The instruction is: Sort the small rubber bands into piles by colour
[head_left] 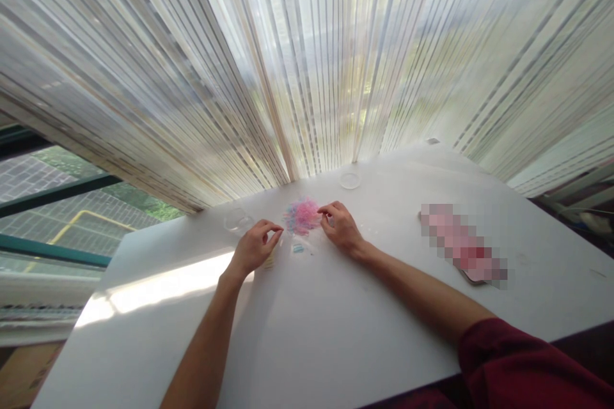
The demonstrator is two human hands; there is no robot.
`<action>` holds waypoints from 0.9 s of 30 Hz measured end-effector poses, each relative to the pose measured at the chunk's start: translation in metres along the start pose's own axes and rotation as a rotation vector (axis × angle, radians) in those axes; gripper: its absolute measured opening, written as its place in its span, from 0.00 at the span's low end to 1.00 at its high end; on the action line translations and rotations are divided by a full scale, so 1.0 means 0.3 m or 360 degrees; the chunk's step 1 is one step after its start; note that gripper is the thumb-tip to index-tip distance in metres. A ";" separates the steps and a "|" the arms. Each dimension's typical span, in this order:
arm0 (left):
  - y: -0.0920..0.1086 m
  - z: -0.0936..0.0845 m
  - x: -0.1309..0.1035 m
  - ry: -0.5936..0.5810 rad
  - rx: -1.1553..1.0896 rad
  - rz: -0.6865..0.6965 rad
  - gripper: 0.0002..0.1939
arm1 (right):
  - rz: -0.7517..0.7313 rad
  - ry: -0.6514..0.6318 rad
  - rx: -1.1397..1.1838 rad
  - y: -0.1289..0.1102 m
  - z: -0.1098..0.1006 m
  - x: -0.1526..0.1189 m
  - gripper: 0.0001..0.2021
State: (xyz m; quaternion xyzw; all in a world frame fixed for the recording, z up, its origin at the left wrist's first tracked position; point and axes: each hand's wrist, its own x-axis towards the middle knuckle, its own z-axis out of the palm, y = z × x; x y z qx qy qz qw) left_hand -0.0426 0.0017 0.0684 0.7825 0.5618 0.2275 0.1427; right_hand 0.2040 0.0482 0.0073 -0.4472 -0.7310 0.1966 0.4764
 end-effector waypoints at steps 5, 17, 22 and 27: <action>0.037 0.044 0.076 -0.0047 0.0041 0.0018 0.11 | -0.0012 -0.0101 -0.0321 -0.013 -0.001 -0.007 0.06; 0.083 0.094 0.101 -0.0179 0.0152 -0.0023 0.10 | -0.0064 -0.0277 -0.0441 -0.014 -0.002 -0.008 0.03; 0.082 0.087 0.108 -0.0120 0.0151 -0.0044 0.08 | 0.0019 -0.0234 -0.0402 -0.010 -0.002 -0.004 0.05; 0.075 0.082 0.083 -0.0042 0.0136 -0.0059 0.08 | 0.0036 -0.0170 -0.0357 -0.011 -0.004 -0.005 0.06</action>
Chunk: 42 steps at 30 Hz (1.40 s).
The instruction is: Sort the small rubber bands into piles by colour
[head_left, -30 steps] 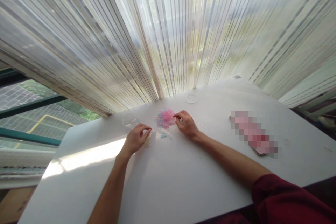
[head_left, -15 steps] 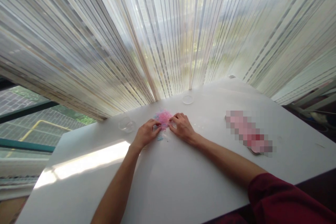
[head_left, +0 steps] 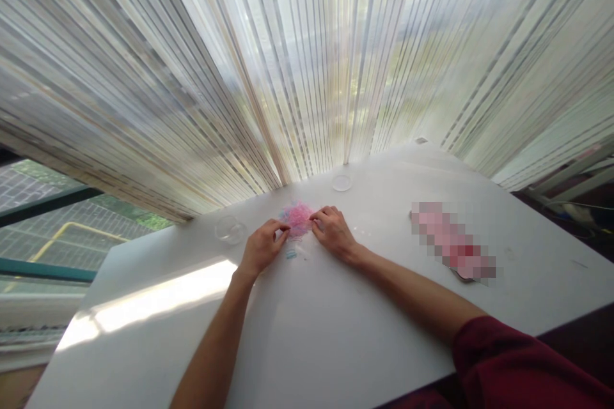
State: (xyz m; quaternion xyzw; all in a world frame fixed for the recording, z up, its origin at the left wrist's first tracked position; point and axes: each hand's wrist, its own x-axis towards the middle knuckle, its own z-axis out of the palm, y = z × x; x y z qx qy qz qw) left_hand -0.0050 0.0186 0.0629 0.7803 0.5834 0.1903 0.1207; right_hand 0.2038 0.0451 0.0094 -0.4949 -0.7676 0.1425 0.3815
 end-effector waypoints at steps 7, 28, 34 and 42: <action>0.002 0.008 -0.022 -0.0106 0.0042 0.0004 0.11 | -0.0089 -0.0104 -0.0010 -0.011 -0.007 -0.008 0.08; 0.049 0.022 0.027 -0.0032 0.0271 -0.0082 0.08 | -0.0006 0.0030 -0.0008 0.007 0.006 -0.001 0.04; 0.046 0.022 0.031 -0.0034 0.0267 -0.0087 0.08 | 0.0010 0.0077 0.0017 0.006 0.010 -0.001 0.04; 0.031 -0.008 0.011 0.0081 0.0016 0.0039 0.09 | -0.0052 0.0064 0.0046 -0.007 -0.005 0.000 0.05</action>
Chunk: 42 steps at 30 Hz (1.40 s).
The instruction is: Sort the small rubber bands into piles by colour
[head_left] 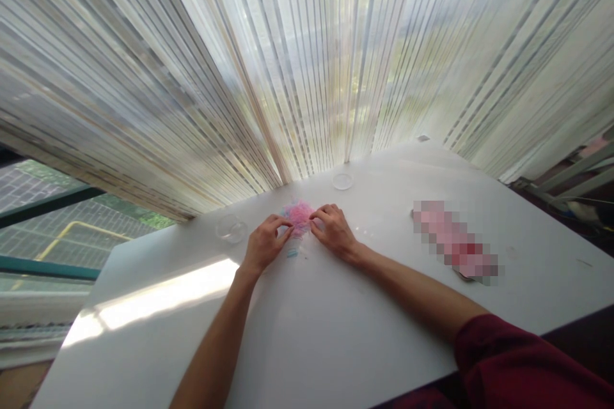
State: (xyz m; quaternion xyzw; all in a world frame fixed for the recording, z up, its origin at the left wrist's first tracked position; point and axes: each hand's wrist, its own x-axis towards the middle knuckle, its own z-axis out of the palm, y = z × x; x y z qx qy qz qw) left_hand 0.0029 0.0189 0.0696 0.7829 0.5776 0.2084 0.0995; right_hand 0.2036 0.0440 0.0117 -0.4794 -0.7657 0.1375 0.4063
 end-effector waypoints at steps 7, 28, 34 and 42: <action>-0.017 -0.025 -0.091 -0.0003 -0.0014 0.0029 0.11 | -0.0225 -0.0157 0.0052 -0.004 -0.003 -0.007 0.05; -0.034 0.017 -0.234 -0.0066 -0.0163 0.0028 0.08 | -0.0277 -0.0153 -0.0054 0.009 0.016 -0.013 0.03; -0.030 0.025 -0.235 0.0040 -0.0232 0.0023 0.07 | -0.0422 -0.0054 0.0079 0.002 0.003 -0.010 0.03; -0.006 0.034 -0.231 0.0205 -0.0418 -0.0031 0.10 | -0.1028 -0.0188 0.0230 -0.034 -0.012 -0.023 0.07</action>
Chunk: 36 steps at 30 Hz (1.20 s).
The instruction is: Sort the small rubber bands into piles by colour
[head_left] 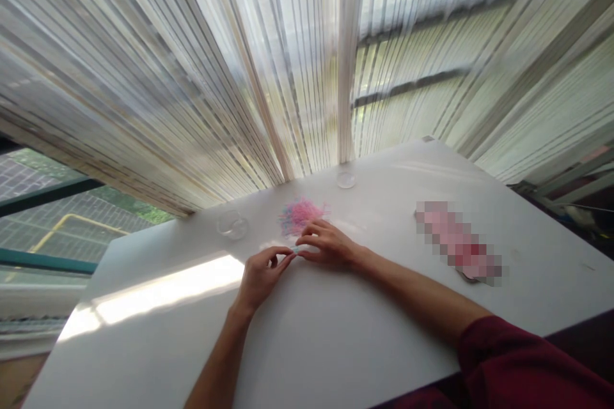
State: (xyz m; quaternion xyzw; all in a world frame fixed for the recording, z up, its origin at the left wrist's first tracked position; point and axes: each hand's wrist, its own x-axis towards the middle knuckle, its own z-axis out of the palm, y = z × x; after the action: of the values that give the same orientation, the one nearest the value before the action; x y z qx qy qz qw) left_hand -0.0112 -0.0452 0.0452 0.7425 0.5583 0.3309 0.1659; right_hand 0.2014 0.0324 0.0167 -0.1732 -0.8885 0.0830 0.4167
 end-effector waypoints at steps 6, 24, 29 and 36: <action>0.003 0.007 0.001 0.0013 -0.0028 -0.0021 0.11 | -0.0046 -0.0064 -0.0050 -0.002 0.006 -0.003 0.04; -0.019 0.004 -0.013 -0.0129 0.0058 0.0022 0.08 | 0.0026 -0.0230 0.0027 -0.010 0.013 -0.016 0.03; -0.006 -0.004 -0.011 -0.0152 0.0153 0.0059 0.07 | 0.0060 -0.0207 0.0093 -0.017 0.009 -0.013 0.04; -0.005 -0.006 -0.016 -0.0221 0.0272 0.0094 0.08 | 0.0148 -0.0213 0.0141 -0.019 0.014 -0.018 0.03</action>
State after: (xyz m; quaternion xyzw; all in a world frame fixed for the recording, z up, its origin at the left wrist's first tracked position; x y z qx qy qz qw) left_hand -0.0142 -0.0494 0.0440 0.7913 0.5494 0.2345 0.1304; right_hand 0.1999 0.0252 0.0118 -0.1897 -0.9008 0.1530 0.3595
